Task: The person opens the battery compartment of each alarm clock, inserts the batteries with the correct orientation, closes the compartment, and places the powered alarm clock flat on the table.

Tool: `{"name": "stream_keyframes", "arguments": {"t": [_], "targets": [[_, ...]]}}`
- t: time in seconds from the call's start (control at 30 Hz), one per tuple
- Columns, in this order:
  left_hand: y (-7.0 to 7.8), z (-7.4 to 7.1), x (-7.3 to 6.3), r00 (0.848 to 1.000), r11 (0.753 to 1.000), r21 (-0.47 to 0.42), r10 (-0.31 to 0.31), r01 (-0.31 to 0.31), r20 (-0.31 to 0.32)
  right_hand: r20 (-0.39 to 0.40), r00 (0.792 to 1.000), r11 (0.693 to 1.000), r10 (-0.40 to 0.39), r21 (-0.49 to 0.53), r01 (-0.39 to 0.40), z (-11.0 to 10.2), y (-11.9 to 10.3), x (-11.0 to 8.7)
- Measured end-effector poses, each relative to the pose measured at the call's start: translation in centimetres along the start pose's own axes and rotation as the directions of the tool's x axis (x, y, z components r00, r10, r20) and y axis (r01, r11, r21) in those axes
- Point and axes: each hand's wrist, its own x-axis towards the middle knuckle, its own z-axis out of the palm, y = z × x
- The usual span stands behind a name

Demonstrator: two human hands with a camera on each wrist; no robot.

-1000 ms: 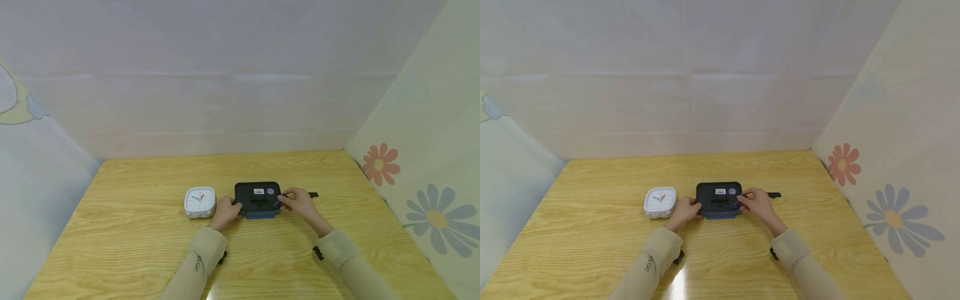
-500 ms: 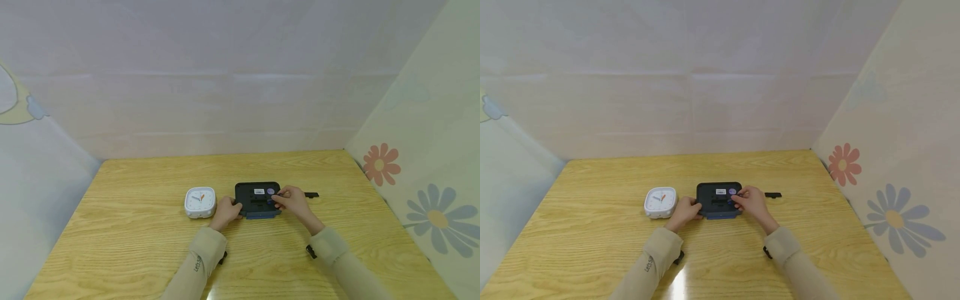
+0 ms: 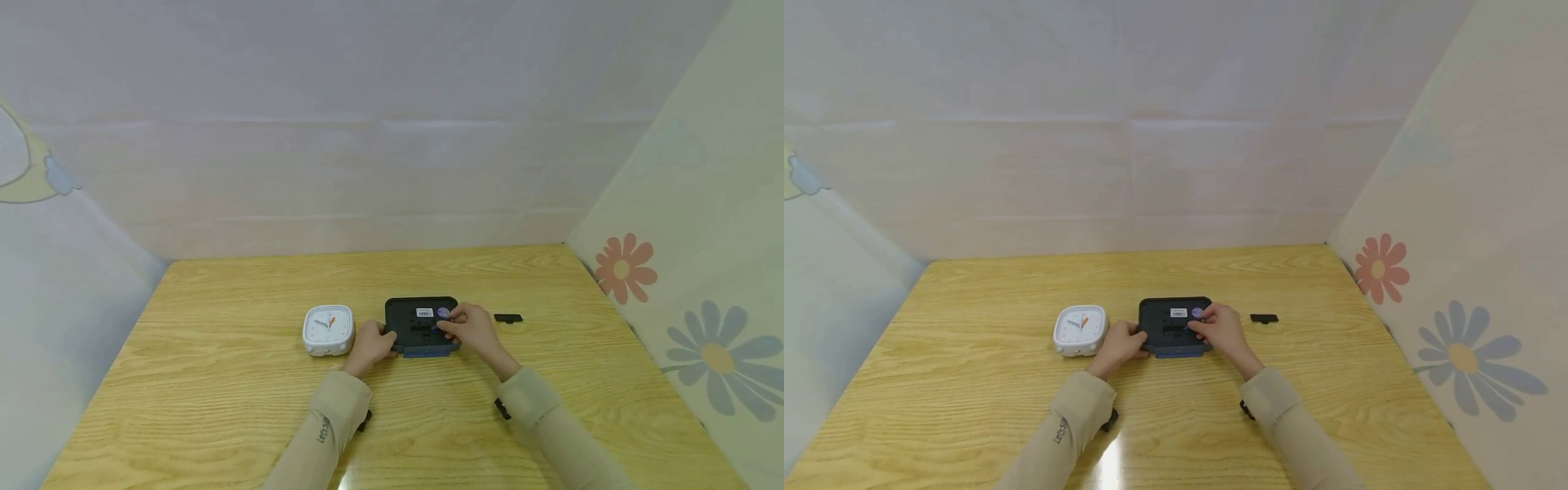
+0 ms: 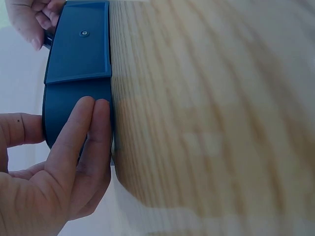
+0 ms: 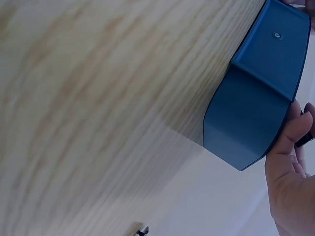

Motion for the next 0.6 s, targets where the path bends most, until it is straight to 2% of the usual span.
{"name": "stream_keyframes", "arguments": {"t": [0.2, 0.4, 0.6], "targets": [[-0.06, -0.07, 0.04, 1.0, 1.0, -0.007, 0.007, -0.007, 0.003, -0.027, 0.996, 0.985, -0.09, -0.149, 0.085, -0.05, 0.02, -0.12], [0.05, -0.12, -0.02, 1.0, 1.0, -0.009, 0.005, -0.005, 0.001, -0.002, 0.975, 0.937, -0.222, -0.277, 0.212, -0.15, -0.05, -0.19], [0.05, -0.12, -0.04, 1.0, 1.0, -0.009, 0.001, -0.001, 0.004, 0.039, 0.972, 0.922, -0.233, -0.309, 0.234, -0.17, -0.25, -0.23]]}}
